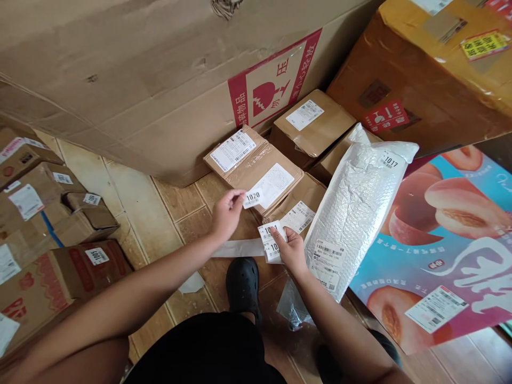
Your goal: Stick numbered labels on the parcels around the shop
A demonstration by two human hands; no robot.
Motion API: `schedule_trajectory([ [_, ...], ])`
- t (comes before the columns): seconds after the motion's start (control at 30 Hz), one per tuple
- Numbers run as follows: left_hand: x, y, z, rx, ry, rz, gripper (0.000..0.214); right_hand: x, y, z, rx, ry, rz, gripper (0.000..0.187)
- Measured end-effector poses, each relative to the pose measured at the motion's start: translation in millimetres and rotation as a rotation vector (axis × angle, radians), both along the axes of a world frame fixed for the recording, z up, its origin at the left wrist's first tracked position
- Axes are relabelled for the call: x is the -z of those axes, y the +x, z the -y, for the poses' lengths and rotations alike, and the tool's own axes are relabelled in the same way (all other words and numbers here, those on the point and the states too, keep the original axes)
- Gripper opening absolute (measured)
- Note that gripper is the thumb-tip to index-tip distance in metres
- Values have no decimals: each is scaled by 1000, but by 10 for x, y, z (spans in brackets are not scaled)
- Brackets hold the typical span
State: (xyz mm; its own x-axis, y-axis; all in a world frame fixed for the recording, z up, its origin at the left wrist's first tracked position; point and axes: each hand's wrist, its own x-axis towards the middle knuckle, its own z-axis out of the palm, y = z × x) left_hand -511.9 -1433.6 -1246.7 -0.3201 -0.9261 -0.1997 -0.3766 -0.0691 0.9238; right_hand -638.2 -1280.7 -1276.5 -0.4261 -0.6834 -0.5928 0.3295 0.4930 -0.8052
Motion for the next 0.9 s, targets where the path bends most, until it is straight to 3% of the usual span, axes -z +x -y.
schedule_trajectory([
  [0.13, 45, 101, 230, 41, -81, 3, 23, 89, -59, -43, 19, 6, 56, 39],
  [0.4, 120, 253, 335, 148, -265, 73, 13, 103, -122, -13, 16, 3, 94, 38],
  [0.5, 288, 437, 410, 367, -371, 187, 13, 109, -118, -17, 18, -1, 104, 38],
  [0.57, 482, 536, 432, 452, -352, 255, 11, 124, -118, -24, 20, -7, 115, 38],
  [0.73, 971, 484, 445, 267, -291, 285, 5, 125, -139, -4, 4, 14, 122, 39],
  [0.9, 1127, 319, 481, 111, -300, 317, 9, 81, -173, 25, -15, 11, 107, 41],
])
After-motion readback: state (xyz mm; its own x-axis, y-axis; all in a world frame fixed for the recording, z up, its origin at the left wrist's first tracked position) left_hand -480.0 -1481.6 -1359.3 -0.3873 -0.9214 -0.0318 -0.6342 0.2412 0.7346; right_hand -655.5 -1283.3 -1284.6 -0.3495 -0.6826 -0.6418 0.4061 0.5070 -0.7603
